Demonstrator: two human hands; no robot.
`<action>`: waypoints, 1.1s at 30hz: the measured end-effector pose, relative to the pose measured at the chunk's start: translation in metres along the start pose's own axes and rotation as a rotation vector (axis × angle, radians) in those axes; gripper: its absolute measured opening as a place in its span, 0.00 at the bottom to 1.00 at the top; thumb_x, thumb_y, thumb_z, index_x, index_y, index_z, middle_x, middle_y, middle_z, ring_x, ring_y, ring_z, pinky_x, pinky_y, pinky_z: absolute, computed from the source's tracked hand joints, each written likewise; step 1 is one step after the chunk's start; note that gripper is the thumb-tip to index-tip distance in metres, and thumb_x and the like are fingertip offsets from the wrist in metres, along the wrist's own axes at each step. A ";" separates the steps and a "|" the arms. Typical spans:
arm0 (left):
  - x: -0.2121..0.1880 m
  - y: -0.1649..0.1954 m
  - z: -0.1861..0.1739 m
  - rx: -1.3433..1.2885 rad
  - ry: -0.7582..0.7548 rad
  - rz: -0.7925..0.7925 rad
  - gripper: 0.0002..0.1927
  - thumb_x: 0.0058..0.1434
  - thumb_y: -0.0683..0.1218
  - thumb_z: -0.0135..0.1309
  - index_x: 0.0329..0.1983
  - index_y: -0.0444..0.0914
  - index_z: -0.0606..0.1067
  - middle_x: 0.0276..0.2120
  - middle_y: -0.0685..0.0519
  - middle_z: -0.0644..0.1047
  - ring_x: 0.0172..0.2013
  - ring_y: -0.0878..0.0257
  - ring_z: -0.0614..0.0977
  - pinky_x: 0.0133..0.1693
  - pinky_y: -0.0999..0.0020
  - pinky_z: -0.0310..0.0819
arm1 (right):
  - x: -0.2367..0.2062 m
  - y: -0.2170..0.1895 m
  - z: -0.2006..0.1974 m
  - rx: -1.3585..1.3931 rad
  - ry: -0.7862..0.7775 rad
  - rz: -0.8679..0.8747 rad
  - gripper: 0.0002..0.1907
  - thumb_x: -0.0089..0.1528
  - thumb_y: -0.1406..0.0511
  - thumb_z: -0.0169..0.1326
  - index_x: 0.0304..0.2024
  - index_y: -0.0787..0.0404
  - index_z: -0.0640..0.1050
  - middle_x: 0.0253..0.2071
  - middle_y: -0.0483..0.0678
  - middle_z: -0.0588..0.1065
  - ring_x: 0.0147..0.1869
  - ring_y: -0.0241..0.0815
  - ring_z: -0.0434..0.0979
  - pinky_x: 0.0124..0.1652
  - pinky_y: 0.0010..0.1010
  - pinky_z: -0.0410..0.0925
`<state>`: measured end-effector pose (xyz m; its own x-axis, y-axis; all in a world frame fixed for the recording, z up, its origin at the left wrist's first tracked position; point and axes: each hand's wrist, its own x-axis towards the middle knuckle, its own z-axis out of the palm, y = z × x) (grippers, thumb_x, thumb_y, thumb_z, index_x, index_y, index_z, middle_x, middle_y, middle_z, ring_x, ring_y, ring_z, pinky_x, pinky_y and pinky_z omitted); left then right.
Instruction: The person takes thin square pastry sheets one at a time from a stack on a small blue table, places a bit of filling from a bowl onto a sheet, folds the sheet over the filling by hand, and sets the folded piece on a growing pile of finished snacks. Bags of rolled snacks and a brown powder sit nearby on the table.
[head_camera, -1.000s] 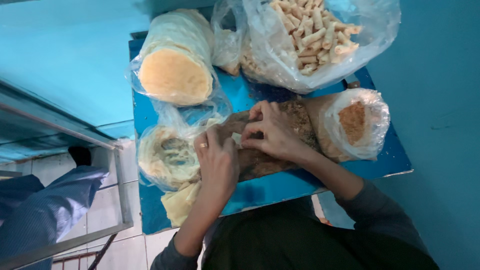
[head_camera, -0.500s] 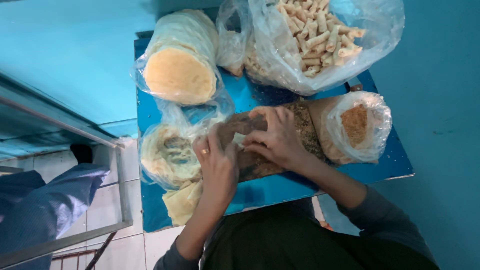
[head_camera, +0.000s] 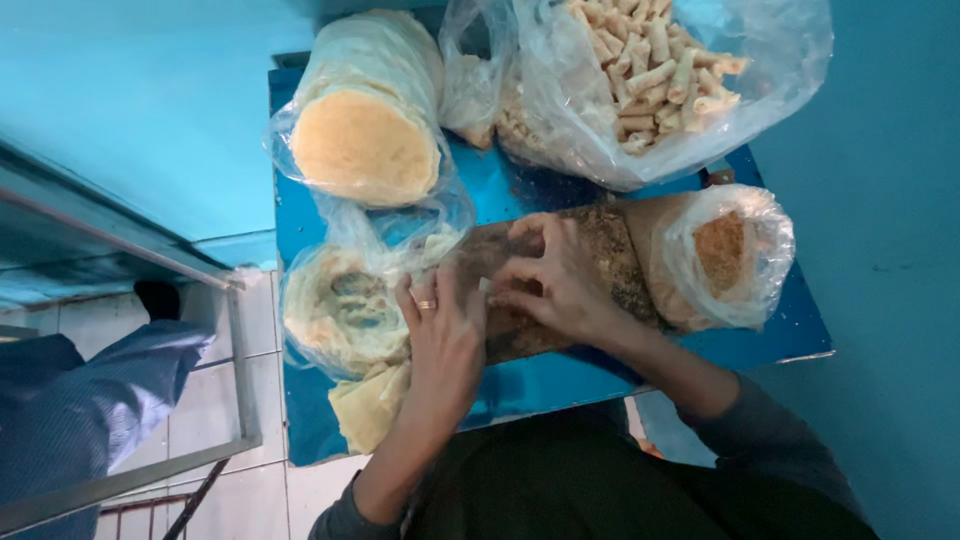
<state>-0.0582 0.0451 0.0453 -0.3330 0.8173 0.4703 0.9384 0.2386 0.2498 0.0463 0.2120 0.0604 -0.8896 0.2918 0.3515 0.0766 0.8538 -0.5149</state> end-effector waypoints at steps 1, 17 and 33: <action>0.002 0.000 0.001 -0.012 0.016 -0.015 0.14 0.59 0.37 0.49 0.47 0.29 0.77 0.54 0.35 0.68 0.58 0.38 0.68 0.66 0.34 0.50 | 0.000 -0.002 0.001 0.022 0.026 0.006 0.11 0.56 0.55 0.66 0.40 0.48 0.84 0.56 0.53 0.67 0.57 0.54 0.65 0.54 0.45 0.62; 0.011 0.005 -0.004 -0.065 0.085 -0.090 0.11 0.55 0.36 0.55 0.42 0.31 0.77 0.62 0.33 0.66 0.61 0.37 0.66 0.65 0.38 0.53 | 0.000 -0.014 0.008 -0.144 0.072 0.031 0.09 0.59 0.59 0.63 0.41 0.51 0.80 0.55 0.54 0.68 0.57 0.55 0.65 0.54 0.49 0.59; -0.067 -0.012 -0.055 -0.170 0.484 -0.466 0.15 0.62 0.38 0.65 0.51 0.41 0.80 0.68 0.37 0.62 0.61 0.46 0.66 0.56 0.56 0.63 | 0.040 -0.003 0.001 -0.382 0.091 -0.030 0.11 0.63 0.55 0.61 0.36 0.54 0.78 0.53 0.49 0.69 0.59 0.51 0.64 0.55 0.52 0.55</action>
<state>-0.0521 -0.0417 0.0575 -0.7386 0.3141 0.5965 0.6732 0.3902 0.6281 0.0099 0.2209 0.0748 -0.8517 0.2869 0.4386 0.2287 0.9564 -0.1815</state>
